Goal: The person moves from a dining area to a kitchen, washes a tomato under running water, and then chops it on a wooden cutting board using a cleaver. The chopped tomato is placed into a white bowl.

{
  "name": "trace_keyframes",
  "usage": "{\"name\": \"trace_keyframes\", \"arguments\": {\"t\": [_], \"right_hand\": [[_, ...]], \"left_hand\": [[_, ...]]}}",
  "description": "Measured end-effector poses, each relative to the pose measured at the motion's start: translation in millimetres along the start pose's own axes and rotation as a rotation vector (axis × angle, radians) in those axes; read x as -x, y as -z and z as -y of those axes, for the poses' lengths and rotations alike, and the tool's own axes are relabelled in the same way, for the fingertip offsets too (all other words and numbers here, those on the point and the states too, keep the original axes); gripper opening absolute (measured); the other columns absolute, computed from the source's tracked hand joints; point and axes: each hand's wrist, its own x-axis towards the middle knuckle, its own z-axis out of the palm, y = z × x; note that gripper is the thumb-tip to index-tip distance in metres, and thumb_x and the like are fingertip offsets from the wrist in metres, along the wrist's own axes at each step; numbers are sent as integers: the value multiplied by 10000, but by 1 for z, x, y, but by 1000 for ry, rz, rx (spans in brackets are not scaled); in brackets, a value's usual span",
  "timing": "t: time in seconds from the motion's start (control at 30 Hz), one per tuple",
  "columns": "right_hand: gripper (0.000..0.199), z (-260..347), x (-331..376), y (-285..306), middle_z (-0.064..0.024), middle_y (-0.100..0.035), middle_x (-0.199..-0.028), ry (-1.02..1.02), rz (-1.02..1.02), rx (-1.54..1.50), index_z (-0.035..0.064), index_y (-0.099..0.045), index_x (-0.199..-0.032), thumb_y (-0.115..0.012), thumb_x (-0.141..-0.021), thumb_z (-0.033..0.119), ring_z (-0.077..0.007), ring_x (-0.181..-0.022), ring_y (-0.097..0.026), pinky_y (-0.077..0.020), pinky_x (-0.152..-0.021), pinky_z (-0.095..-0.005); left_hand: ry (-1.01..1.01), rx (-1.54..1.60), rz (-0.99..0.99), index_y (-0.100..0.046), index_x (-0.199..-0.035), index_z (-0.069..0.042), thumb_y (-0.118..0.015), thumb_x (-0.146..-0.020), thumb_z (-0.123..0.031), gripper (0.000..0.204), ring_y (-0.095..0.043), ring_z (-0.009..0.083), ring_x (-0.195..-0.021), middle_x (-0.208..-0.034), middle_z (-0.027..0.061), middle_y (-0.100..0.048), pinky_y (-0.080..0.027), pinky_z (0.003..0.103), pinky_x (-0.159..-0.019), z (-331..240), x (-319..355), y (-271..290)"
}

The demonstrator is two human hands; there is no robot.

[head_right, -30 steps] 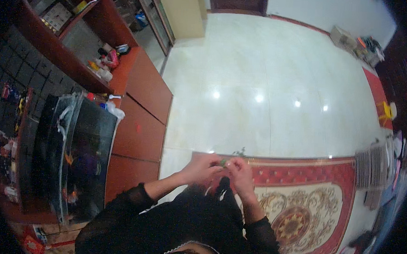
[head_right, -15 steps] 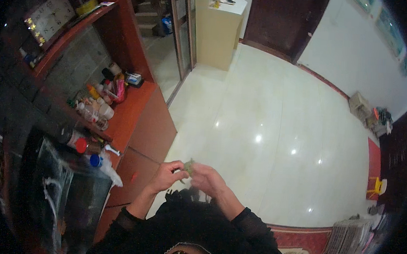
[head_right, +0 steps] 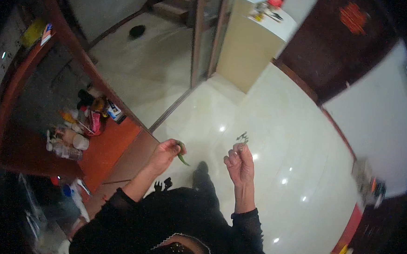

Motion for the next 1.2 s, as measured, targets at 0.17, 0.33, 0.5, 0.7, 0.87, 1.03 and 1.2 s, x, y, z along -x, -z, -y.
{"name": "trace_keyframes", "arguments": {"t": [0.17,0.33,0.5,0.7,0.87,1.03,1.2], "right_hand": [[187,-1,-159,64,-32,-656,-735,-146,18,1399,31,-709,-881,-696,-888,218,-97,-631,-569,-454,-572,-264],[149,-69,-289,39,-49,-680,-788,-313,445,1312,37,-694,-948,-666,-909,178,-123,-696,-617,-506,-636,-284],[133,-134,-416,-25,-60,-690,-839,-526,694,1226,25,-676,-1000,-622,-938,129,-112,-686,-607,-507,-609,-284],[166,-159,-544,-58,-30,-664,-808,-615,750,1271,33,-660,-969,-633,-962,197,-81,-621,-546,-447,-566,-240],[133,-202,-652,-69,-51,-661,-768,-732,623,1299,17,-662,-934,-584,-947,125,-101,-569,-551,-434,-512,-254],[128,-268,-773,-115,-45,-647,-750,-759,687,1147,32,-668,-935,-575,-910,117,-105,-551,-544,-430,-504,-254],[80,-367,-884,-209,-47,-713,-908,-777,805,1322,51,-687,-929,-642,-924,117,-118,-763,-649,-511,-570,-264]], "left_hand": [[-32,-209,-323,-674,-998,-18,-688,-913,-58,95,-576,49,-839,-915,-28,-641,-464,217,-816,-39,-80,10],[-89,22,-640,-668,-1116,-24,-696,-897,-62,223,-627,106,-915,-980,17,-680,-500,261,-824,-52,-136,57],[-104,373,-900,-625,-1166,-41,-694,-891,-70,285,-609,131,-928,-1020,29,-658,-498,290,-845,-66,-185,115],[-362,503,-1123,-617,-1028,-44,-718,-874,-101,193,-606,145,-921,-985,41,-645,-495,313,-857,-119,-267,176],[-272,283,-1378,-599,-952,-53,-715,-868,-67,144,-607,162,-794,-889,45,-621,-504,303,-729,-170,-309,242],[-504,332,-1429,-574,-952,-68,-731,-863,-77,181,-608,162,-757,-846,45,-612,-502,302,-704,-175,-365,330],[-347,214,-1643,-590,-907,-30,-760,-826,-125,211,-614,149,-747,-807,62,-631,-503,293,-720,-267,-396,381]]}}
